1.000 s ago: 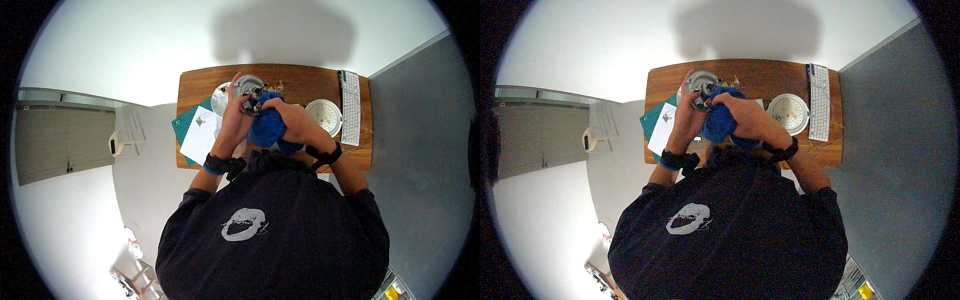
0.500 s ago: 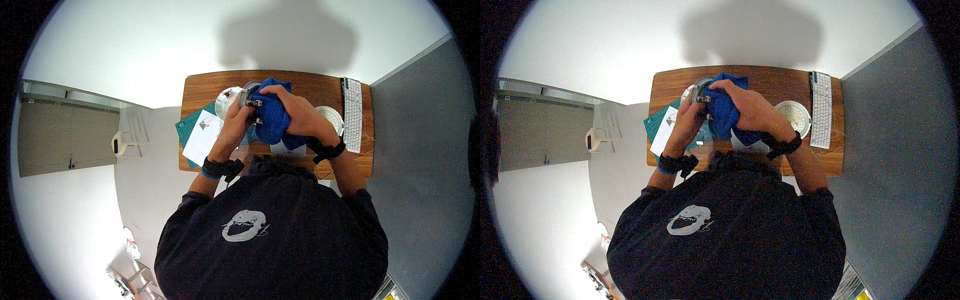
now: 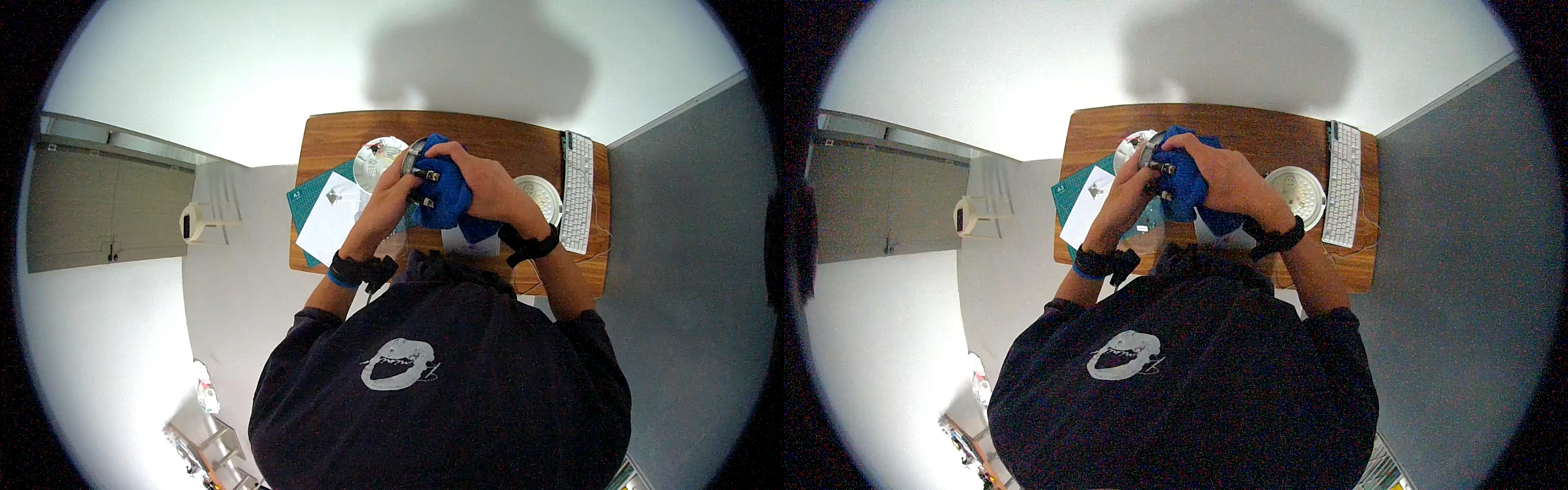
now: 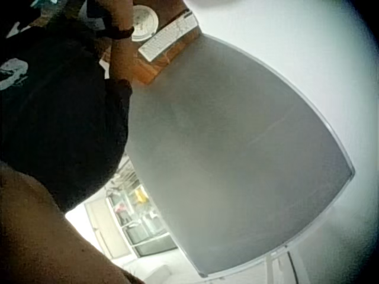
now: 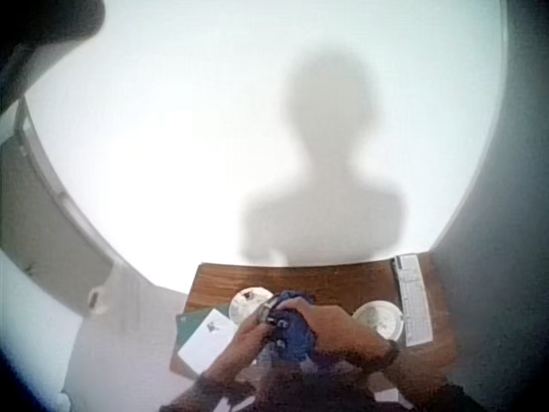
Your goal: The person disassembles a white cylindrical appliance, wipes the internal components with a blue cloth, and reassembles the unit. The person handles the appliance parts and a cloth on a wooden desk.
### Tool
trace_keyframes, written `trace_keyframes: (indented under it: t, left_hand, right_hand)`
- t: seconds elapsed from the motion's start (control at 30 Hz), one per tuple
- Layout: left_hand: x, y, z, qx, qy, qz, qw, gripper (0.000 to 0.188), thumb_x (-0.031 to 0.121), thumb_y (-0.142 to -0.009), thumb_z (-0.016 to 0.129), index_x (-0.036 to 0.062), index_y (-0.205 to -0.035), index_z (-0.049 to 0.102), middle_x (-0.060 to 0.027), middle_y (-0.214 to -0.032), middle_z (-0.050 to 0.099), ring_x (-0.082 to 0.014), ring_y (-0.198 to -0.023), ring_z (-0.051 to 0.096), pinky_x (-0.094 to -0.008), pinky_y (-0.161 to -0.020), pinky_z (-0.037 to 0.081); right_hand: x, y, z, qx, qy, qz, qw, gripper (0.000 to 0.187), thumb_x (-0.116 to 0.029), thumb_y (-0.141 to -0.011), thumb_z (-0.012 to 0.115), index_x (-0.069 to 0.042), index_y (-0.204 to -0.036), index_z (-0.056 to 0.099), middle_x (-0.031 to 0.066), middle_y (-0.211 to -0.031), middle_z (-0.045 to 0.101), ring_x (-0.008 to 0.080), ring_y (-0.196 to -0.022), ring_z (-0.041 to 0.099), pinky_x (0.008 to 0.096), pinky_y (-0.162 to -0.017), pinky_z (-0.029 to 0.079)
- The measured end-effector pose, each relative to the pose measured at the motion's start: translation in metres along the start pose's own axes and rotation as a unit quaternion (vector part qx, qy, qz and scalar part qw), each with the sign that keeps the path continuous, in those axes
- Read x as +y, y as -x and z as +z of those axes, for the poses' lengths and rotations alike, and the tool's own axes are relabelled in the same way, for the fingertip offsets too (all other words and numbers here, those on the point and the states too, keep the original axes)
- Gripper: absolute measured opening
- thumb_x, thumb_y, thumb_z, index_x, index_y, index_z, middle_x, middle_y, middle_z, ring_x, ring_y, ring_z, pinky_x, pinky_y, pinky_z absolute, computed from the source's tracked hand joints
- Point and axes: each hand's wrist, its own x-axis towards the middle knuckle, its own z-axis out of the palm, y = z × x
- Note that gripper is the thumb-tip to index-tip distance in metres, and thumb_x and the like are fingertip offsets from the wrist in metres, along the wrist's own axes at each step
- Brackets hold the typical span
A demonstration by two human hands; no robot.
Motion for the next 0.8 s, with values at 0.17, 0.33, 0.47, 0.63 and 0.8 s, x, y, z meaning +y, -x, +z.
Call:
trace_keyframes:
  t: [0.17,0.33,0.47,0.63,0.8]
  left_hand:
    - [0.003,0.002,0.003,0.026,-0.009,0.021,0.999,0.057,0.008,-0.099,0.053,0.005,-0.156,0.043,-0.0089,-0.133,0.06,-0.0186,-0.118,0.06,-0.0345,-0.1,0.051]
    - [0.009,-0.001,0.002,-0.007,0.024,0.002,1.0,0.062,0.005,-0.097,0.05,0.0042,-0.158,0.04,-0.0093,-0.135,0.059,-0.018,-0.122,0.058,-0.0353,-0.105,0.049]
    - [0.009,0.0,0.0,-0.011,0.027,0.002,1.0,0.06,0.004,-0.096,0.046,0.0037,-0.156,0.042,-0.0102,-0.136,0.06,-0.0183,-0.123,0.059,-0.0366,-0.106,0.05]
    - [0.014,-0.002,-0.004,0.019,0.11,0.014,0.994,0.053,0.009,-0.097,0.045,0.0057,-0.149,0.047,-0.0114,-0.134,0.061,-0.0223,-0.124,0.06,-0.0383,-0.105,0.051]
    - [0.007,-0.012,-0.001,0.048,0.209,0.022,0.977,0.044,0.024,-0.105,0.052,0.0033,-0.144,0.049,-0.0142,-0.133,0.063,-0.0256,-0.119,0.065,-0.043,-0.104,0.054]
  right_hand:
    - [0.002,0.003,0.002,0.035,0.016,0.038,0.999,0.079,-0.019,-0.075,0.088,-0.022,-0.141,0.045,0.0209,-0.124,0.069,0.0441,-0.111,0.07,0.0498,-0.092,0.059]
    - [-0.003,0.002,0.007,0.037,-0.029,-0.056,0.997,0.082,-0.016,-0.072,0.088,-0.022,-0.142,0.046,0.0189,-0.124,0.07,0.0426,-0.113,0.07,0.0493,-0.094,0.058]
    - [-0.004,0.007,0.002,0.063,-0.021,0.024,0.998,0.08,-0.014,-0.07,0.088,-0.021,-0.14,0.049,0.0176,-0.124,0.07,0.0426,-0.114,0.069,0.0491,-0.094,0.058]
    - [-0.001,0.022,-0.01,0.121,-0.067,-0.041,0.989,0.076,-0.014,-0.07,0.09,-0.017,-0.137,0.052,0.0163,-0.125,0.069,0.0391,-0.118,0.069,0.0457,-0.097,0.056]
    - [-0.008,0.016,-0.007,-0.021,-0.132,-0.057,0.989,0.078,-0.015,-0.072,0.09,-0.016,-0.14,0.05,0.0183,-0.129,0.067,0.0362,-0.123,0.067,0.0447,-0.102,0.053]
